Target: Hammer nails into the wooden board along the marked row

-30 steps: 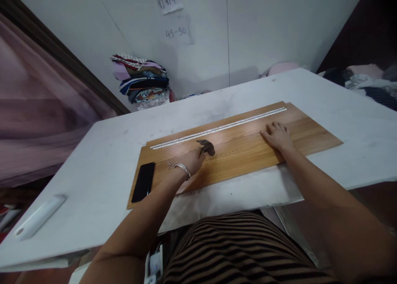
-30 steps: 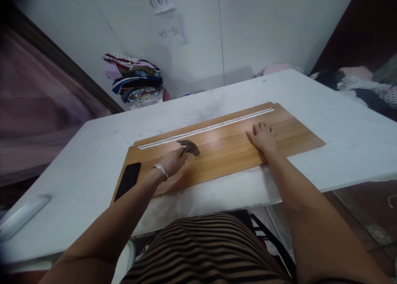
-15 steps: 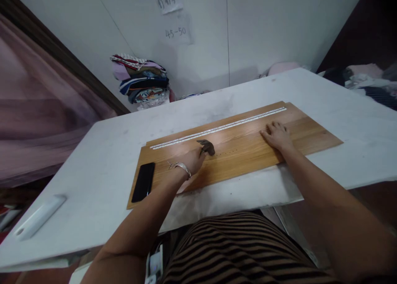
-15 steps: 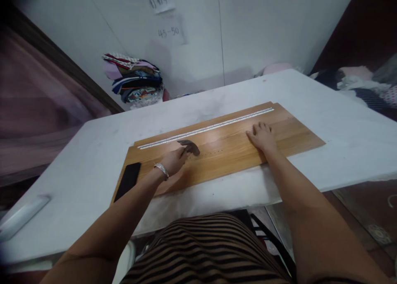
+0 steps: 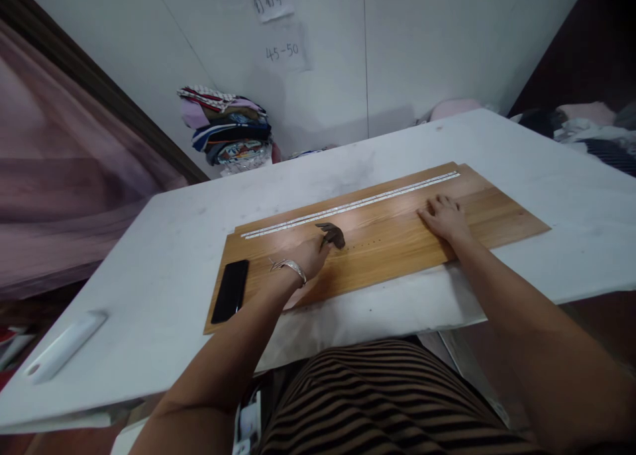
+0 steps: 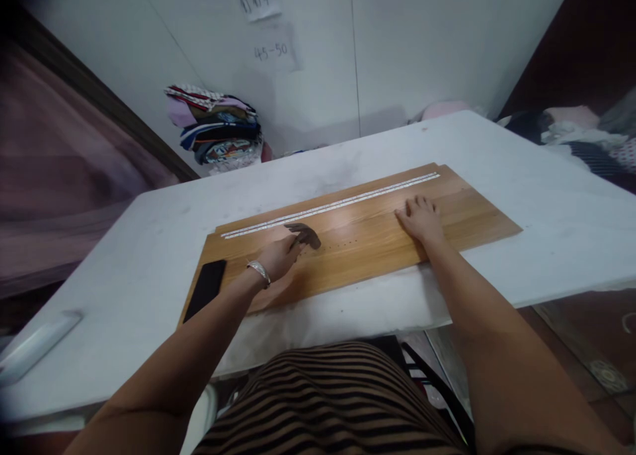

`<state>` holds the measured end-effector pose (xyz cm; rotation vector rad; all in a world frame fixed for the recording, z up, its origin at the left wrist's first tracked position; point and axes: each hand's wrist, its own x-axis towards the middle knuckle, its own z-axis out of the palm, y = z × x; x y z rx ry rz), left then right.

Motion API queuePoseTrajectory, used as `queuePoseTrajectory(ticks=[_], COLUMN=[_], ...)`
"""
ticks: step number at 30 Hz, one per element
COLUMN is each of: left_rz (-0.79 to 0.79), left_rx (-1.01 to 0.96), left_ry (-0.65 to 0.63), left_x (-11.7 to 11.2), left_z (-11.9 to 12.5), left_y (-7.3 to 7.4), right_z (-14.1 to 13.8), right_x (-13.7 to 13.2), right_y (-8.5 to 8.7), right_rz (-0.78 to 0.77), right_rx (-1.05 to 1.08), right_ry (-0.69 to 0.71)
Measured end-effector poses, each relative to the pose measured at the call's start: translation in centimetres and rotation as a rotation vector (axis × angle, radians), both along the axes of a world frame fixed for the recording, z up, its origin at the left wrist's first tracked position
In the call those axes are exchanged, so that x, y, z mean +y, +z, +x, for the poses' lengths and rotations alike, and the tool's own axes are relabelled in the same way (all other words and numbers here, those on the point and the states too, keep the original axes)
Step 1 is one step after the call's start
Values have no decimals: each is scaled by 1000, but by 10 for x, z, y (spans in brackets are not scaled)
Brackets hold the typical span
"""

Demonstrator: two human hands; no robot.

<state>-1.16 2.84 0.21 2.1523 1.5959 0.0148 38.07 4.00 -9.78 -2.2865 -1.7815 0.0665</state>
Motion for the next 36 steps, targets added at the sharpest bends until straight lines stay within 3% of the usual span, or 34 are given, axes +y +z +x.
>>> queuePoseTrajectory(ticks=[21, 28, 36], left_rz=[-1, 28, -3], left_rx=[-1, -2, -15], left_ry=[-3, 20, -2], left_x=[-2, -1, -2], left_z=[2, 2, 1], left_y=[-2, 4, -1], right_z=[-1, -3, -2], right_x=[0, -2, -1], right_y=[0, 4, 3], right_rz=[15, -8, 10], right_rx=[-3, -2, 25], right_ry=[10, 2, 14])
